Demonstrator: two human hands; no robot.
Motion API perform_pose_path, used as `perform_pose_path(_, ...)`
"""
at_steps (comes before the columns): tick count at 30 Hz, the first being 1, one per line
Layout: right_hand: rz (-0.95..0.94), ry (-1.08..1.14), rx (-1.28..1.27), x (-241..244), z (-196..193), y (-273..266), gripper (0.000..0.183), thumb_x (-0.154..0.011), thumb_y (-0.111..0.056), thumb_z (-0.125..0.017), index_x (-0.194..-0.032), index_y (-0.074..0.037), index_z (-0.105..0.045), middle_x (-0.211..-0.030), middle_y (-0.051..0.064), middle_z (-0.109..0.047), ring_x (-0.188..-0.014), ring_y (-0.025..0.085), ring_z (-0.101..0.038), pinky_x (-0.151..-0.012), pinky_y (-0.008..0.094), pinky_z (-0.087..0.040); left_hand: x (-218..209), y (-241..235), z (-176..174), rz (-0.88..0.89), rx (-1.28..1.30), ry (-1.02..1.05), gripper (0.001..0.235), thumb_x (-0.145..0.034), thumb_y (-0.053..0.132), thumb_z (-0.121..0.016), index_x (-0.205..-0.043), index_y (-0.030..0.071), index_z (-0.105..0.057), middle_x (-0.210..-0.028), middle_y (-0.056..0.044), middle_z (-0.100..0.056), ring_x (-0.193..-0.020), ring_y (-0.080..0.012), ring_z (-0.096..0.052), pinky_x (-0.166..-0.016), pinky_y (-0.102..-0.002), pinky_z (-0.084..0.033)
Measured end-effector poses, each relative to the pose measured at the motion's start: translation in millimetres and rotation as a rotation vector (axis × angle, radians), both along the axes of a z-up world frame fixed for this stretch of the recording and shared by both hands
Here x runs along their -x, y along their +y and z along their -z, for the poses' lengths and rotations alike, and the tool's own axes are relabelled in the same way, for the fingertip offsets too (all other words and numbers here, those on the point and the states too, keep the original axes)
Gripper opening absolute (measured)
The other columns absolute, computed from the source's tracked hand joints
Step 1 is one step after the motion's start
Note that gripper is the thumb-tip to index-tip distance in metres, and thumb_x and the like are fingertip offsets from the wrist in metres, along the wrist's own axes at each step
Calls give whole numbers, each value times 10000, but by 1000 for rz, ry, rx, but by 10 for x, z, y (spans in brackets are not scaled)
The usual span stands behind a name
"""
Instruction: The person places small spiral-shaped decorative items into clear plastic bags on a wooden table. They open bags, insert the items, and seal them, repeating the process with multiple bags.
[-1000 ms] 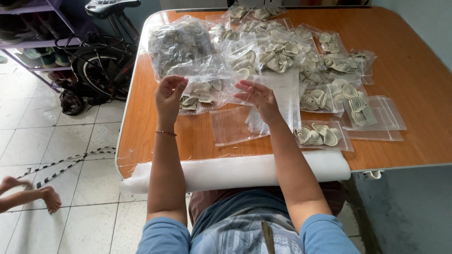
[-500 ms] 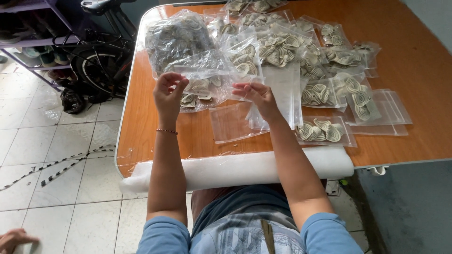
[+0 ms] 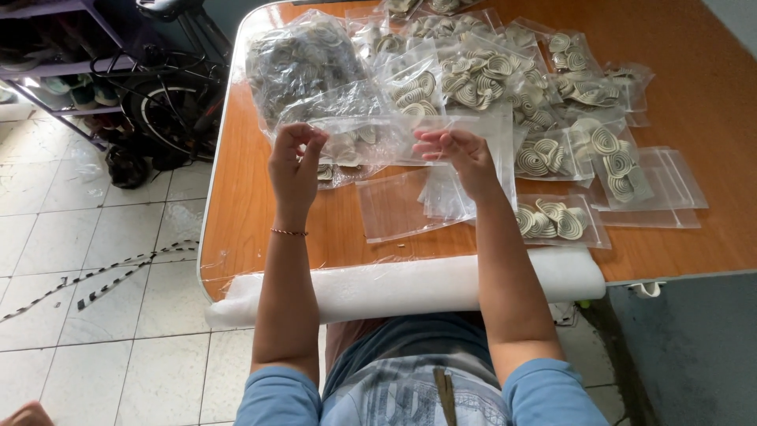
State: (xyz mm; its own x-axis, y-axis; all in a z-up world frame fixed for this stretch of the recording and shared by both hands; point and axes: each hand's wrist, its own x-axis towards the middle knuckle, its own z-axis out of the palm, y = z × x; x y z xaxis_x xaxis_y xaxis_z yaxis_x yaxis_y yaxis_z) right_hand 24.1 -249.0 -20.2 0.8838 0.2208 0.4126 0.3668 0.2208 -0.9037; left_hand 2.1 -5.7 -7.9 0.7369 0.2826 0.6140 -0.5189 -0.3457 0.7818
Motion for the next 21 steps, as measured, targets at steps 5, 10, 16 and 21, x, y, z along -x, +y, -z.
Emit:
perform_pose_path(5,-14,4,4,-11,18,-15,364,-886,-342,-460,-994,-20,-593,-1018,144,-612,-900,236,-619,-766,350,-508,2,-7,-18,32,2,-15,90,-845,202,-613,-864,143,-548,-749,-5,-628,-699,-109,-539,-647,-224,-371)
perform_pose_path(10,-25,-28,22,-65,63,-42,372,-890,-345,-444,-1007,-25,-593,-1053,155,-596,-908,248,-616,-783,364,-500,-2,-9,-39,65,30,-11,311,-696,182,-764,-915,133,-547,-786,-3,-641,-718,-104,-540,-660,-211,-392)
perform_pose_path(16,-16,-52,-8,-64,110,-31,351,-891,-300,-460,-970,17,-587,-1026,168,-605,-894,240,-620,-781,342,-506,-41,-13,52,-45,-17,-71,173,-685,158,-777,-752,110,-624,-679,-7,-595,-629,-120,-522,-602,-213,-422)
perform_pose_path(21,-21,-64,-31,-85,124,-20,349,-891,-287,-463,-964,28,-591,-1022,183,-603,-887,252,-620,-782,356,-504,-88,-42,71,-27,-39,-102,73,-782,158,-686,-797,114,-629,-699,-3,-543,-634,-106,-499,-577,-217,-409)
